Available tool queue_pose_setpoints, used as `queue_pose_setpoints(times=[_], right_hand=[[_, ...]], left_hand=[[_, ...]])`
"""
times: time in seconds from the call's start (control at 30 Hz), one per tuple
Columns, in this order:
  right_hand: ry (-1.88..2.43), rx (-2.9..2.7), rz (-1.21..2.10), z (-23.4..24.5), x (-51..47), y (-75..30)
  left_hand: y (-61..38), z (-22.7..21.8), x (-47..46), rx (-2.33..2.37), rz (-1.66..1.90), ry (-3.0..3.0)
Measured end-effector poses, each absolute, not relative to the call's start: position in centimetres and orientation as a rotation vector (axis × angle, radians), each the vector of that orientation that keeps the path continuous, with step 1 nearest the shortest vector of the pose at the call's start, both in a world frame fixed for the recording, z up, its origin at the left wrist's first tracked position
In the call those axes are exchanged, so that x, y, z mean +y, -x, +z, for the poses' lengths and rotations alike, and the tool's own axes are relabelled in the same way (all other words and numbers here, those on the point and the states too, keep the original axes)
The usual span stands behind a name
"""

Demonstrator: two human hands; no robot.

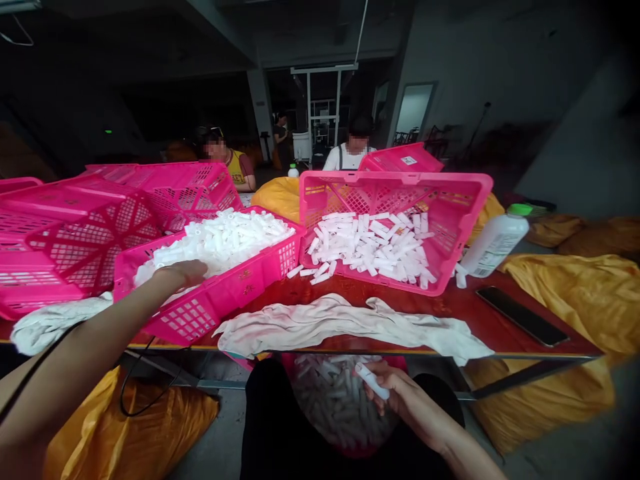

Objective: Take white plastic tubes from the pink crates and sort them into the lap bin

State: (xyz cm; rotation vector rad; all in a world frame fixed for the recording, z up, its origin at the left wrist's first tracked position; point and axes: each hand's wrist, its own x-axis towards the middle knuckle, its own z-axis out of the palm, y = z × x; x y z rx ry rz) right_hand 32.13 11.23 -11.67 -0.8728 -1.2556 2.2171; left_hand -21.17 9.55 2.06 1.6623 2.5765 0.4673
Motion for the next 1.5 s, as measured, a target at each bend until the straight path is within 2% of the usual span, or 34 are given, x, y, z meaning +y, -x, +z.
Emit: queue_pose_setpoints(times=[0.13,0.27,0.4,0.53,0.63,0.8,0.97,1.1,1.17,1.27,1.33,1.5], right_hand=[[0.845,-1.203,2.238,-12.0,10.1,-33.2],[0.891,-1.36,2.122,-11.7,9.9,-31.4],[0.73,-1.46,1.969,-9.6,10.3,-26.2],[0.52,-1.335,2.001,-9.0,10.6,-22.9],[0.533,-1.436,1.911,-9.7,10.4,-23.4],[0.592,-1.714,1.679,-10.4,9.8,-26.3],[0.658,-1.863,1.591,-10.9,9.1,-27.8],[0.624,-1.96,1.617,-11.4,8.4,-28.1],[0.646,-2.067,1.465,-11.7,8.1,-27.9],[0.707,-2.243,1.045,-11.9,7.6,-27.7],[0.717,-2.263,0.919,-11.9,7.5,-27.6],[0.641,-2.206,1.25,-11.0,8.1,-28.5]], left_hand=[[21.6,5.0,7.2,2.661,0.311,-1.691],[17.7,6.1,3.4,2.75,0.423,-1.768],[6.6,0.8,1.7,2.193,0.894,-1.747],[-4.7,-6.2,1.4,1.782,0.994,-1.689],[-8.9,-9.3,1.5,1.562,1.008,-1.617],[-10.0,-10.4,1.9,1.377,1.05,-1.42],[-9.3,-9.5,1.0,1.559,1.326,-1.172],[-9.8,-8.7,0.2,1.669,1.268,-1.384],[-10.4,-8.6,0.0,1.722,1.194,-1.531],[-11.4,-9.2,0.2,1.7,1.11,-1.618],[-11.9,-9.8,0.4,1.669,1.109,-1.628],[-10.3,-10.6,0.7,1.547,1.207,-1.508]])
